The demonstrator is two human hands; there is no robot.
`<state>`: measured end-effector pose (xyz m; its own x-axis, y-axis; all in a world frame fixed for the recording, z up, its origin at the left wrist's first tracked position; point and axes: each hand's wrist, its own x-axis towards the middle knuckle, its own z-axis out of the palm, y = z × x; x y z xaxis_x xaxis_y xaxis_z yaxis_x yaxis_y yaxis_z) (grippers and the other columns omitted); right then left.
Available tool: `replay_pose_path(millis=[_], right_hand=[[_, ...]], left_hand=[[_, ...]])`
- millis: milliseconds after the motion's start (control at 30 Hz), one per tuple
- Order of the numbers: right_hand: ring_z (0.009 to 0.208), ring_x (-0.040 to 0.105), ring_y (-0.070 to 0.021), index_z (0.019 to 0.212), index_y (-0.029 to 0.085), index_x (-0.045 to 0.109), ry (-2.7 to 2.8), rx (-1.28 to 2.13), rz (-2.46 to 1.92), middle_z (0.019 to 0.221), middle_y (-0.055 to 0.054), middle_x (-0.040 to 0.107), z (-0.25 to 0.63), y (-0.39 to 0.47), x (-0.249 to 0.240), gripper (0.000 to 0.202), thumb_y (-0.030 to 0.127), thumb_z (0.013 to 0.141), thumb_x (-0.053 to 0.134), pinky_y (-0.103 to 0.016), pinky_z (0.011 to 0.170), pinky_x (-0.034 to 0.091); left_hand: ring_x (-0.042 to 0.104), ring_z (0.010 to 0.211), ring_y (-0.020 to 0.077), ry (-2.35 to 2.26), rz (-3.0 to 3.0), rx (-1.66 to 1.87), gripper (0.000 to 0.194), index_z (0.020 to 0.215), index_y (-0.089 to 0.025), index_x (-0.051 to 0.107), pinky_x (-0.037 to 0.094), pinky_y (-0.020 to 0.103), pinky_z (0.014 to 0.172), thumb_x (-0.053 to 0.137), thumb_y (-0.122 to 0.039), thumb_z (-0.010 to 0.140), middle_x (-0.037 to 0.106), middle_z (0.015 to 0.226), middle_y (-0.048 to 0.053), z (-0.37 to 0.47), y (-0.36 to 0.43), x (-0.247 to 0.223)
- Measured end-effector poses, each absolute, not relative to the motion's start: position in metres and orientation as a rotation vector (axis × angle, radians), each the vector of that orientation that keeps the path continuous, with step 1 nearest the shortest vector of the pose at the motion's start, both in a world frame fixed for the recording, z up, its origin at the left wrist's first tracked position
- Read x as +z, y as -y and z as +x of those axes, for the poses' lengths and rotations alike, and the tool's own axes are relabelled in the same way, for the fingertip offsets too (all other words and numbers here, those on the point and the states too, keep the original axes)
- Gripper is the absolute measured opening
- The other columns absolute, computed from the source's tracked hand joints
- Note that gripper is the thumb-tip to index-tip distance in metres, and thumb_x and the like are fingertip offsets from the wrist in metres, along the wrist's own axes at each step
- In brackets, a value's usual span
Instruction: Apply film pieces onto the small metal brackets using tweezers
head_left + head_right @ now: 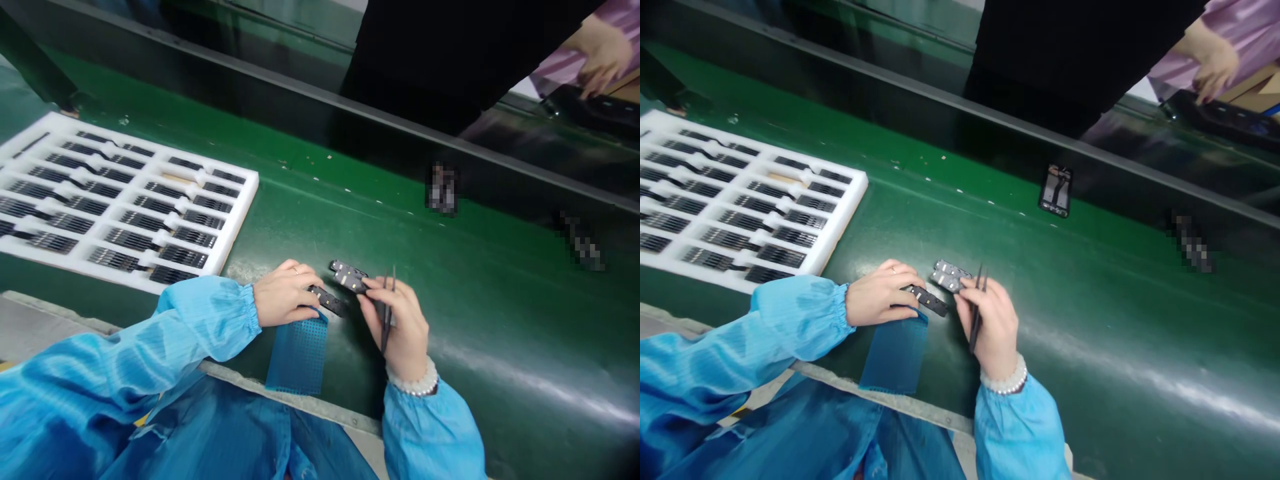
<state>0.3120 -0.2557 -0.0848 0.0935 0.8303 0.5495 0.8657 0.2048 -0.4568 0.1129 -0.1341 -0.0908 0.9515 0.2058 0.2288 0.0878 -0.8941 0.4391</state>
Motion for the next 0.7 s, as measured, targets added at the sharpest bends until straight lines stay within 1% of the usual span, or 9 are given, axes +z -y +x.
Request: replay_pose_path(millis=[133, 200, 300, 367, 433, 500, 533, 600, 700], right_hand=[[0.104, 0.057, -0.0248, 0.093, 0.024, 0.058, 1.749, -0.053, -1.668, 0.094, -0.007, 0.071, 0.325, 0.235, -0.092, 0.012, 0.022, 0.082, 0.061, -0.044, 0.088, 0.049], [0.106, 0.056, -0.0253, 0.095, 0.023, 0.058, 1.765, -0.010, -1.681, 0.097, -0.008, 0.070, 0.328, 0.230, -0.095, 0.012, 0.025, 0.083, 0.060, -0.045, 0.089, 0.048], [0.110, 0.055, -0.0248, 0.100, 0.022, 0.057, 1.674, -0.019, -1.673, 0.105, -0.010, 0.068, 0.324, 0.234, -0.092, 0.015, 0.024, 0.085, 0.058, -0.047, 0.093, 0.045], [0.107, 0.058, -0.0230, 0.104, 0.022, 0.056, 1.527, -0.009, -1.656, 0.107, -0.010, 0.067, 0.315, 0.244, -0.087, 0.017, 0.020, 0.088, 0.052, -0.045, 0.093, 0.046], [0.093, 0.064, -0.0194, 0.112, 0.022, 0.054, 1.333, 0.130, -1.634, 0.101, -0.007, 0.068, 0.302, 0.255, -0.082, 0.022, 0.018, 0.091, 0.046, -0.041, 0.085, 0.051], [0.071, 0.065, -0.0154, 0.123, 0.024, 0.048, 1.175, 0.421, -1.567, 0.089, -0.004, 0.070, 0.289, 0.265, -0.080, 0.030, 0.022, 0.093, 0.043, -0.034, 0.067, 0.055], [0.065, 0.064, -0.0147, 0.125, 0.024, 0.048, 1.129, 0.553, -1.521, 0.085, -0.004, 0.070, 0.284, 0.269, -0.080, 0.032, 0.025, 0.094, 0.043, -0.031, 0.060, 0.055], [0.060, 0.062, -0.0135, 0.122, 0.023, 0.052, 1.045, 0.702, -1.465, 0.080, -0.003, 0.068, 0.278, 0.274, -0.081, 0.031, 0.030, 0.092, 0.047, -0.028, 0.052, 0.054], [0.063, 0.064, -0.0134, 0.110, 0.022, 0.059, 0.961, 0.802, -1.425, 0.082, -0.003, 0.067, 0.275, 0.275, -0.082, 0.023, 0.030, 0.090, 0.051, -0.027, 0.053, 0.056]], left_hand=[[0.048, 0.109, 0.0227, -0.237, 2.669, 0.401, 0.018, 0.082, -0.021, 0.068, 0.030, 0.036, 0.089, 0.056, -0.034, 0.086, 0.058, 0.120, 0.005, 0.113, 0.134, -0.089], [0.048, 0.110, 0.0234, -0.244, 2.648, 0.439, 0.019, 0.081, -0.020, 0.068, 0.030, 0.036, 0.090, 0.056, -0.034, 0.086, 0.058, 0.119, 0.005, 0.113, 0.134, -0.087], [0.055, 0.094, 0.0179, -0.258, 2.547, 0.455, 0.020, 0.082, -0.019, 0.067, 0.032, 0.032, 0.086, 0.055, -0.034, 0.087, 0.068, 0.092, 0.002, 0.114, 0.134, -0.084], [0.057, 0.081, 0.0140, -0.297, 2.472, 0.423, 0.020, 0.084, -0.019, 0.067, 0.034, 0.028, 0.081, 0.055, -0.036, 0.088, 0.068, 0.077, -0.001, 0.114, 0.133, -0.085], [0.057, 0.075, 0.0123, -0.335, 2.426, 0.393, 0.021, 0.086, -0.020, 0.068, 0.034, 0.026, 0.077, 0.057, -0.038, 0.086, 0.068, 0.074, -0.002, 0.114, 0.133, -0.086], [0.058, 0.074, 0.0121, -0.360, 2.408, 0.383, 0.022, 0.088, -0.020, 0.069, 0.034, 0.025, 0.075, 0.060, -0.040, 0.084, 0.068, 0.075, -0.002, 0.114, 0.133, -0.088], [0.058, 0.074, 0.0122, -0.367, 2.404, 0.378, 0.022, 0.089, -0.021, 0.069, 0.034, 0.025, 0.074, 0.062, -0.040, 0.082, 0.069, 0.075, -0.002, 0.115, 0.132, -0.089], [0.058, 0.074, 0.0126, -0.380, 2.404, 0.361, 0.023, 0.091, -0.020, 0.069, 0.034, 0.025, 0.074, 0.065, -0.040, 0.079, 0.069, 0.075, -0.001, 0.115, 0.132, -0.089], [0.059, 0.075, 0.0131, -0.398, 2.409, 0.322, 0.022, 0.090, -0.021, 0.070, 0.034, 0.025, 0.074, 0.067, -0.039, 0.079, 0.069, 0.075, -0.001, 0.115, 0.132, -0.088]])
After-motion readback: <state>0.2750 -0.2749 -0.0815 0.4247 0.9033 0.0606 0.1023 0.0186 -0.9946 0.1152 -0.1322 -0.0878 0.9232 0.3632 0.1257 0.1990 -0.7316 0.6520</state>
